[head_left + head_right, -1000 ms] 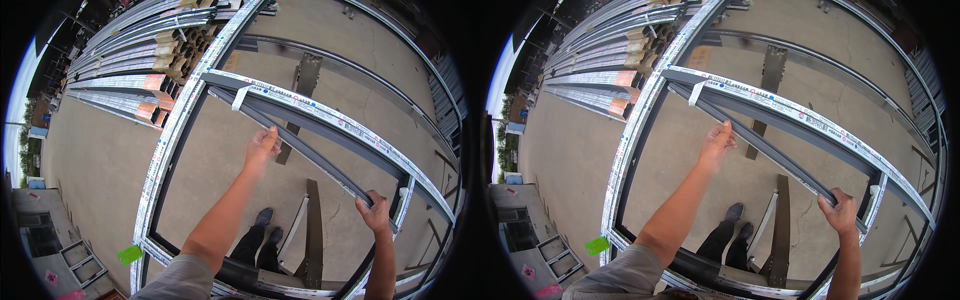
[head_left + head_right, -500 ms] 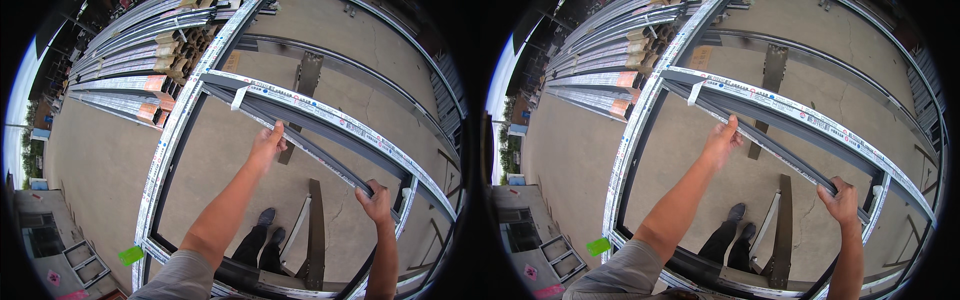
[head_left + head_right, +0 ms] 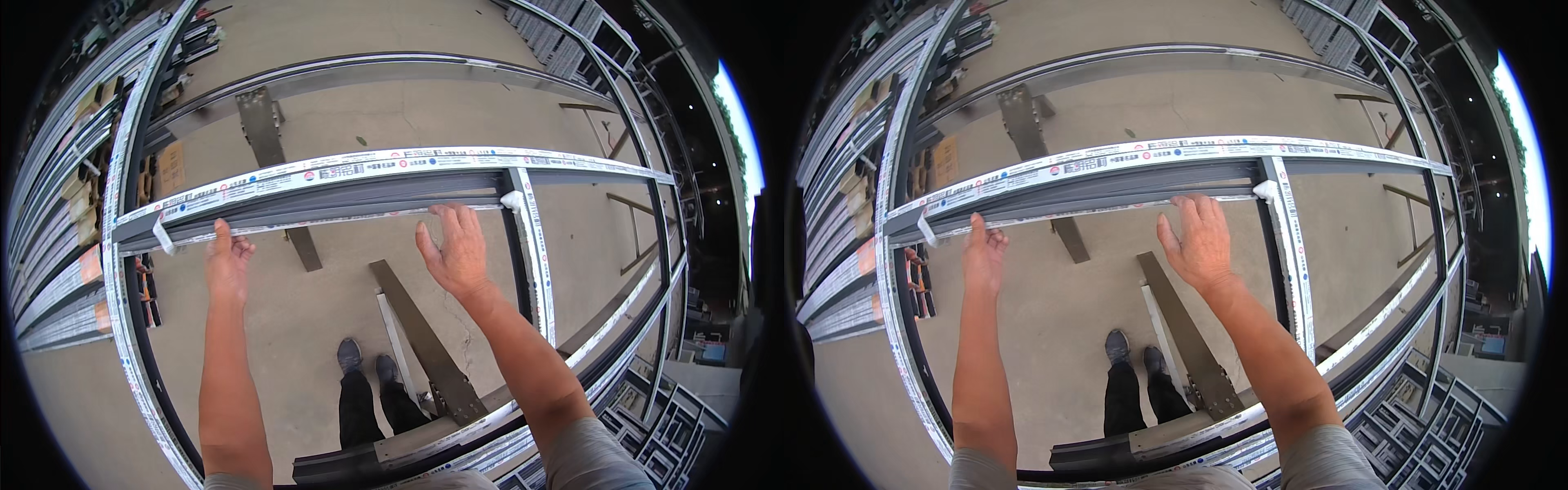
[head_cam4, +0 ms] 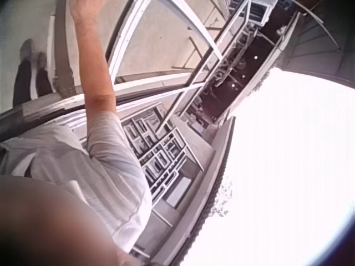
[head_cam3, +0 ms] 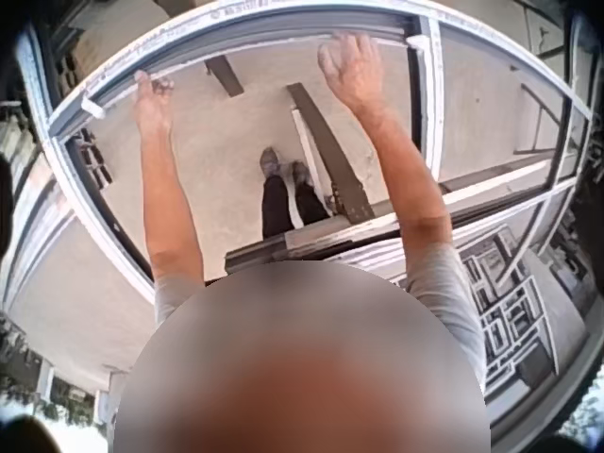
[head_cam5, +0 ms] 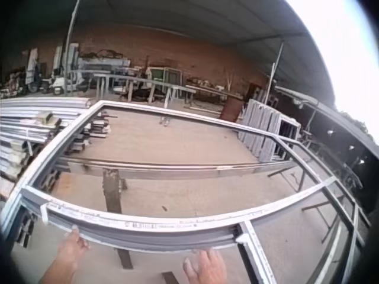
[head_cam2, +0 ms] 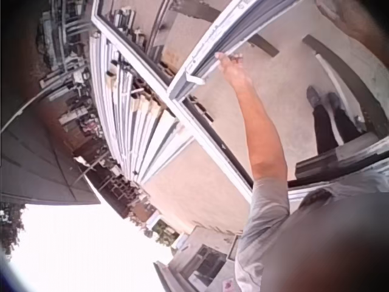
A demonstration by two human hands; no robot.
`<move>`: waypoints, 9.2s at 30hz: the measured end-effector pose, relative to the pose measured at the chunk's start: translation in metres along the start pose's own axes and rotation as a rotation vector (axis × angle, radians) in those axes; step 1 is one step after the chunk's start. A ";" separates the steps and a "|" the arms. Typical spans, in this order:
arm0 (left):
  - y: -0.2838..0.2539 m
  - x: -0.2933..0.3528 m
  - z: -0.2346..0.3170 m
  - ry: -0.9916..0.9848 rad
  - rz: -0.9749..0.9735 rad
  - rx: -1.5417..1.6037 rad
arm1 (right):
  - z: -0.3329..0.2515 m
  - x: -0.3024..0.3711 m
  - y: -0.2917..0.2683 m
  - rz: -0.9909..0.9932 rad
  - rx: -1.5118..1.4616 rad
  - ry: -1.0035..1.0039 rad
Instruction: The person assembles aluminum window frames by placing metal bars into a frame structure and securing them with green tape. The person repeatedly measures and tapes the frame components, then walks to a nearby area to place the tape dispenser on a table.
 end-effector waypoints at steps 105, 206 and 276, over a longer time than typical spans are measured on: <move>-0.142 0.499 0.192 0.286 0.122 -1.306 | -0.010 0.327 -0.080 -1.044 -0.376 0.249; -0.252 0.748 0.191 -0.085 -0.333 -0.056 | -0.142 0.649 -0.227 -1.453 -1.070 0.494; -0.479 0.968 0.234 -0.123 -0.203 0.304 | -0.181 0.960 -0.276 -1.197 -1.417 0.852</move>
Point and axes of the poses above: each hand's wrist, its own x-axis away from the middle knuckle, its own y-axis out of the palm, z = x × y, the point moved 2 cm from there along -x, towards the middle knuckle, and after that the axes turned 15 degrees about y, right-handed, at the moved point
